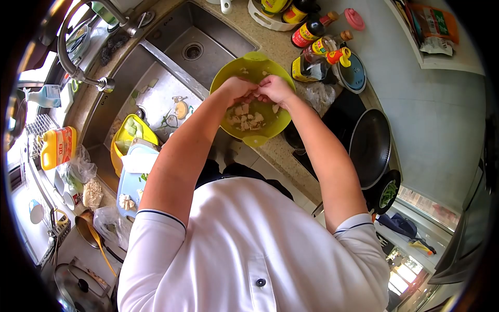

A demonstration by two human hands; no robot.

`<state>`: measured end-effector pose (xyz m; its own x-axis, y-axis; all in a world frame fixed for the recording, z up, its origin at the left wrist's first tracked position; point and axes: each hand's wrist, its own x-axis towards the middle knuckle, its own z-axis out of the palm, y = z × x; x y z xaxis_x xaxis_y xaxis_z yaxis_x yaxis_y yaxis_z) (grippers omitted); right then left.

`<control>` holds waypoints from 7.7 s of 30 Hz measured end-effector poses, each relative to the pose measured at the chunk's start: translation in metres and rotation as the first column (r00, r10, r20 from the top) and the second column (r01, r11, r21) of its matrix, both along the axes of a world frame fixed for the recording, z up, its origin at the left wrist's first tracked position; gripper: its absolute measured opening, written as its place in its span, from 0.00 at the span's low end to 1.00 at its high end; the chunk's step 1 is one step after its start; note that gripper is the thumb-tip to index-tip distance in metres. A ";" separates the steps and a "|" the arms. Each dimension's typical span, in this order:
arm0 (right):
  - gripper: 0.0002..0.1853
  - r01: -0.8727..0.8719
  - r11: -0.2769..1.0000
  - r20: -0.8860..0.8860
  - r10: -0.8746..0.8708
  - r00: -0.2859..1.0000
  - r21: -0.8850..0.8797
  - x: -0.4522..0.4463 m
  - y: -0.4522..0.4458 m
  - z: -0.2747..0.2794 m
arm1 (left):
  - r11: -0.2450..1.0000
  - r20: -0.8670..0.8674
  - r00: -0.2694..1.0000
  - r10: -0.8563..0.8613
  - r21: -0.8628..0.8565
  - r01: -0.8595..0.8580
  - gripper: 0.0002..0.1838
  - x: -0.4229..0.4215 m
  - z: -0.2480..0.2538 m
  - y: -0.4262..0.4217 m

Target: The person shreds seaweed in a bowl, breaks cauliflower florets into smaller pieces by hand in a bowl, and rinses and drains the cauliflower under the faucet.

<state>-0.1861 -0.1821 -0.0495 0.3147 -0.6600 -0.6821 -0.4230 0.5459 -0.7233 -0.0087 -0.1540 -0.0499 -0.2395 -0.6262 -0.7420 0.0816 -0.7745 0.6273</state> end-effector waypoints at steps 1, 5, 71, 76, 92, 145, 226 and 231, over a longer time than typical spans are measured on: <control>0.13 0.016 0.999 0.027 -0.015 1.000 -0.035 -0.001 0.002 0.002 | 1.000 0.000 1.000 0.000 0.000 0.000 0.05 0.000 -0.008 -0.001; 0.19 -0.368 0.807 -0.467 0.132 0.874 -0.462 -0.007 0.014 0.018 | 1.000 0.010 1.000 -0.010 0.001 0.010 0.05 0.002 -0.018 -0.003; 0.07 -0.030 0.993 -0.124 0.016 0.992 -0.114 0.001 0.005 -0.011 | 0.997 -0.028 0.999 -0.031 -0.068 0.029 0.07 -0.004 -0.017 0.001; 0.08 -0.500 0.742 -0.613 0.154 0.775 -0.446 0.018 0.041 0.042 | 0.991 0.119 0.993 -0.014 -0.128 0.030 0.06 -0.004 -0.021 -0.002; 0.07 0.030 0.999 -0.095 -0.034 0.995 -0.045 0.008 0.023 0.005 | 0.990 -0.059 0.990 0.129 -0.058 -0.132 0.08 0.005 -0.023 -0.010; 0.09 -0.298 0.833 -0.467 0.054 0.883 -0.467 0.004 0.023 0.016 | 1.000 -0.099 0.995 -0.008 -0.030 0.005 0.09 0.005 -0.019 -0.004; 0.13 -0.467 0.715 -0.297 0.362 0.884 -0.520 0.074 0.081 -0.002 | 0.971 -0.209 0.949 0.237 0.011 -0.240 0.22 0.039 0.082 -0.004; 0.11 -0.380 0.776 -0.139 0.361 0.922 -0.505 0.076 0.079 -0.006 | 0.971 -0.239 0.942 0.237 0.027 -0.238 0.22 0.039 0.080 -0.004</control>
